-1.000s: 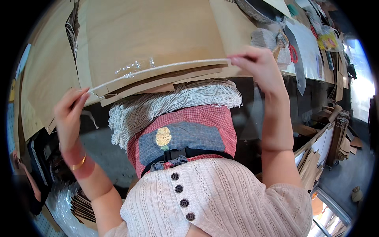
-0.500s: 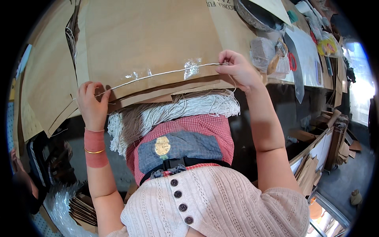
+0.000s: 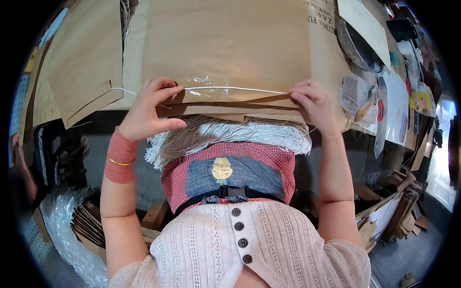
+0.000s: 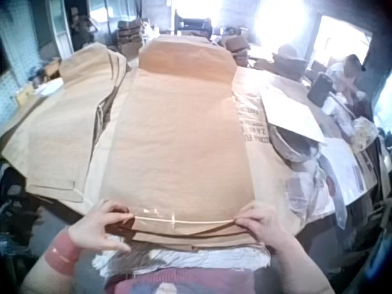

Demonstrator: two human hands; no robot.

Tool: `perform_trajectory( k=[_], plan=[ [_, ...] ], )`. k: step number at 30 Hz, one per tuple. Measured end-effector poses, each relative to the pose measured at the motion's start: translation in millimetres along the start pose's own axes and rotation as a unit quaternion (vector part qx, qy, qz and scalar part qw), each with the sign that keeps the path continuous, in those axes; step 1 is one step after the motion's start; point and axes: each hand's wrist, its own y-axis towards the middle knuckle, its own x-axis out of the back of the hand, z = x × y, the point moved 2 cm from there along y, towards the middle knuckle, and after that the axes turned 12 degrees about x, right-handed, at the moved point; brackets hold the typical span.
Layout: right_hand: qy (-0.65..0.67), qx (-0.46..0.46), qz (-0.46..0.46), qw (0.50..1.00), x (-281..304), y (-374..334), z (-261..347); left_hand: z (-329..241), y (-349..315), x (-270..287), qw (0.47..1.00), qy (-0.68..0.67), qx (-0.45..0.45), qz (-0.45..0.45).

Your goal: The person applies glue to the edge of a flat cardboard sheet using a brush and then presses a thin white cord along the glued line. They repeat this process on multiple cardboard pieces, stacking the finished items on the table.

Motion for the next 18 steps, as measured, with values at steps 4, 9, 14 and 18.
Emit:
perform_trajectory(
  k=[4,9,14,18],
  plan=[
    [0.185,-0.241,-0.020,0.953,-1,10,-1,13,10,5,0.994,-0.042,0.089,0.045],
    [0.143,-0.229,-0.056,0.961,-3,1,-6,-9,3,1,0.994,0.079,-0.021,-0.073],
    [0.198,-0.174,-0.101,0.959,-5,-8,-9,-12,-4,-9,0.945,0.183,-0.141,-0.233],
    [0.166,-0.148,-0.096,0.970,-6,-8,-11,-4,-8,-5,0.938,0.224,-0.147,-0.220]
  ],
)
